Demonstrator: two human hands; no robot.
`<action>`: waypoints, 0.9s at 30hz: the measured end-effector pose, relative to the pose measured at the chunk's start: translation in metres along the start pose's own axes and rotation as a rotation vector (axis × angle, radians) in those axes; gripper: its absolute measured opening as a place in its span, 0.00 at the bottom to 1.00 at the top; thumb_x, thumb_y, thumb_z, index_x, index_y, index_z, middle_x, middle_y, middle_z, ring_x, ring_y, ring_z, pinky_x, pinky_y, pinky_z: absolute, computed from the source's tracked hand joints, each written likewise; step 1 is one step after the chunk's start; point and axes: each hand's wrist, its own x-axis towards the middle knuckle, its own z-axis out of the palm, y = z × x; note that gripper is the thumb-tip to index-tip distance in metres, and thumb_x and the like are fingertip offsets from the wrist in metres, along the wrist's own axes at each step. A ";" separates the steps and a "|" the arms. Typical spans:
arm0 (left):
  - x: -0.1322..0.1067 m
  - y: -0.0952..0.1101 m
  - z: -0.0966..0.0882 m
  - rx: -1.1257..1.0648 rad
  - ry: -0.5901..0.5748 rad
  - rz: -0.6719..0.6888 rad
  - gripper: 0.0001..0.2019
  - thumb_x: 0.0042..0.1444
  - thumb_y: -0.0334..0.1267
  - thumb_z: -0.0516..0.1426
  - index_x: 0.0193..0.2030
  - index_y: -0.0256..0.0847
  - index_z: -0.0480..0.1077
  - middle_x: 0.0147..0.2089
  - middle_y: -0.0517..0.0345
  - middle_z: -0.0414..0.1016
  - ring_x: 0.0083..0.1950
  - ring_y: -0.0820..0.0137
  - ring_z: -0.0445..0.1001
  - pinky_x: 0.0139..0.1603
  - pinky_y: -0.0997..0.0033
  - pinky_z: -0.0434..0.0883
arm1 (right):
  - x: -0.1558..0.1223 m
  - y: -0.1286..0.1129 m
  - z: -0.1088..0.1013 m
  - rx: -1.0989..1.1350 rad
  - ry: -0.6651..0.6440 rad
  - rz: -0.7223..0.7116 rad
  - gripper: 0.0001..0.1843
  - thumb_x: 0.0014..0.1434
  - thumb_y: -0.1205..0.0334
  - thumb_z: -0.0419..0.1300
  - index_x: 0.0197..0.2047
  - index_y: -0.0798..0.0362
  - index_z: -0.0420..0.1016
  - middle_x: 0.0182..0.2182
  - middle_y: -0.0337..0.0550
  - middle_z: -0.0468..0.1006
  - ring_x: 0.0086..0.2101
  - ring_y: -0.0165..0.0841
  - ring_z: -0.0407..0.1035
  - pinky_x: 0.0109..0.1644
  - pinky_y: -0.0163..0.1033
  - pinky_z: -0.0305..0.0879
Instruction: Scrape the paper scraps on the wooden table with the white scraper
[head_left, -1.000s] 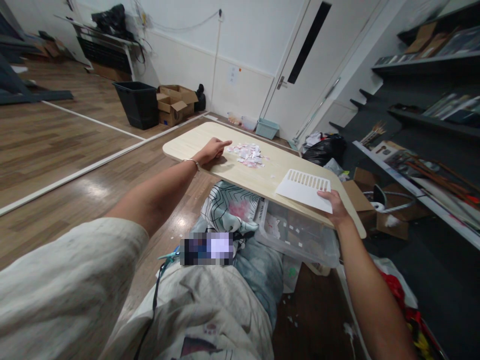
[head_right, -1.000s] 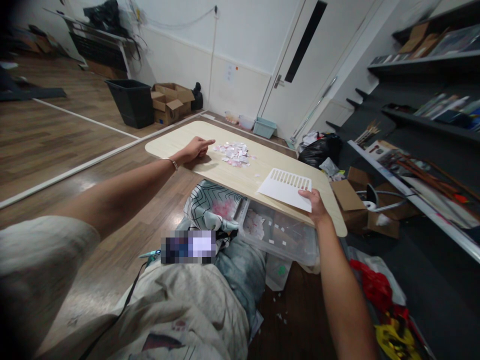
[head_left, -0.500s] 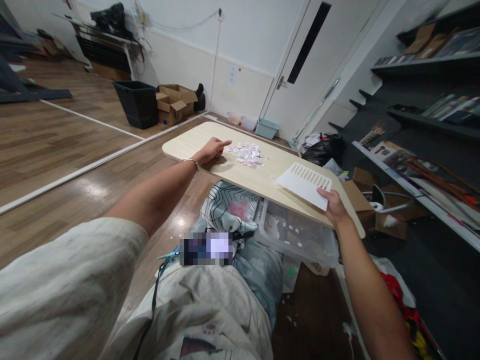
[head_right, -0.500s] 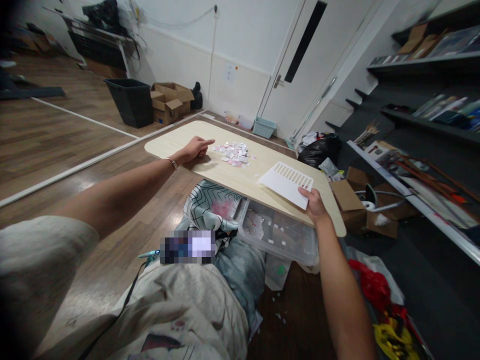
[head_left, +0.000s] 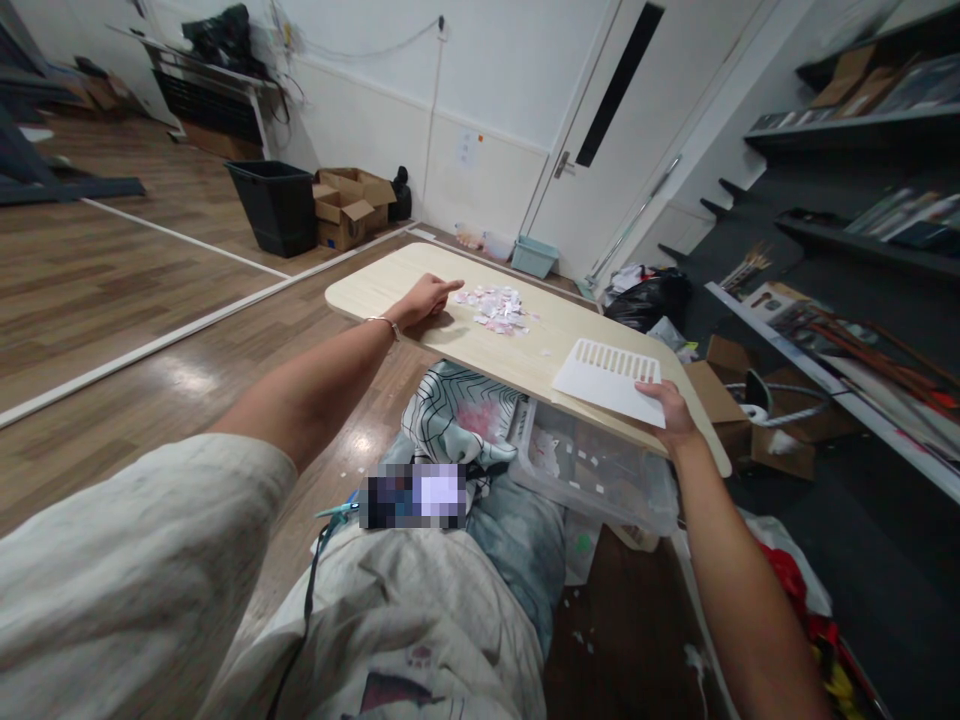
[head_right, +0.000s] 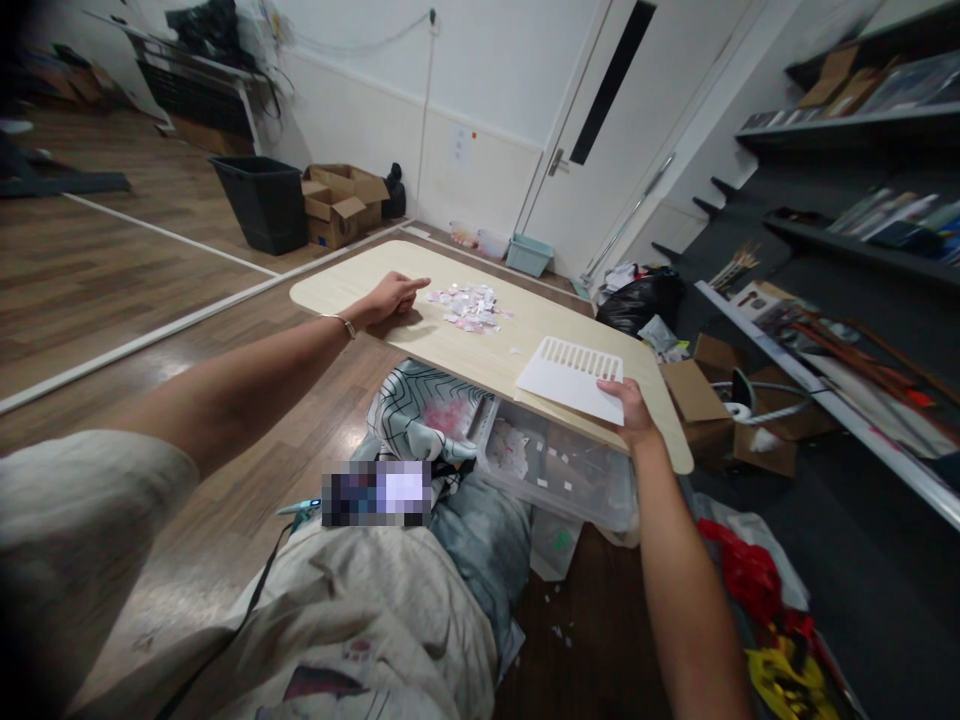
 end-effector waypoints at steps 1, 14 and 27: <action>0.000 0.000 0.000 0.003 0.003 -0.003 0.32 0.68 0.55 0.72 0.26 0.50 0.57 0.16 0.67 0.55 0.21 0.76 0.51 0.24 0.72 0.53 | 0.000 0.001 -0.001 -0.006 0.006 0.003 0.22 0.35 0.49 0.80 0.32 0.45 0.79 0.26 0.44 0.87 0.34 0.54 0.88 0.32 0.50 0.85; 0.001 -0.002 -0.001 -0.005 -0.008 -0.014 0.33 0.67 0.57 0.74 0.28 0.50 0.55 0.18 0.68 0.55 0.21 0.76 0.51 0.24 0.71 0.54 | 0.008 0.008 0.014 0.038 0.042 -0.111 0.34 0.38 0.39 0.90 0.38 0.45 0.80 0.30 0.44 0.88 0.45 0.55 0.90 0.46 0.54 0.91; 0.001 -0.003 -0.001 -0.007 -0.004 0.012 0.34 0.68 0.56 0.74 0.25 0.49 0.56 0.17 0.67 0.55 0.21 0.77 0.51 0.23 0.73 0.53 | 0.006 0.005 0.007 0.065 0.032 -0.030 0.28 0.33 0.48 0.87 0.34 0.46 0.81 0.34 0.46 0.93 0.46 0.58 0.92 0.47 0.53 0.92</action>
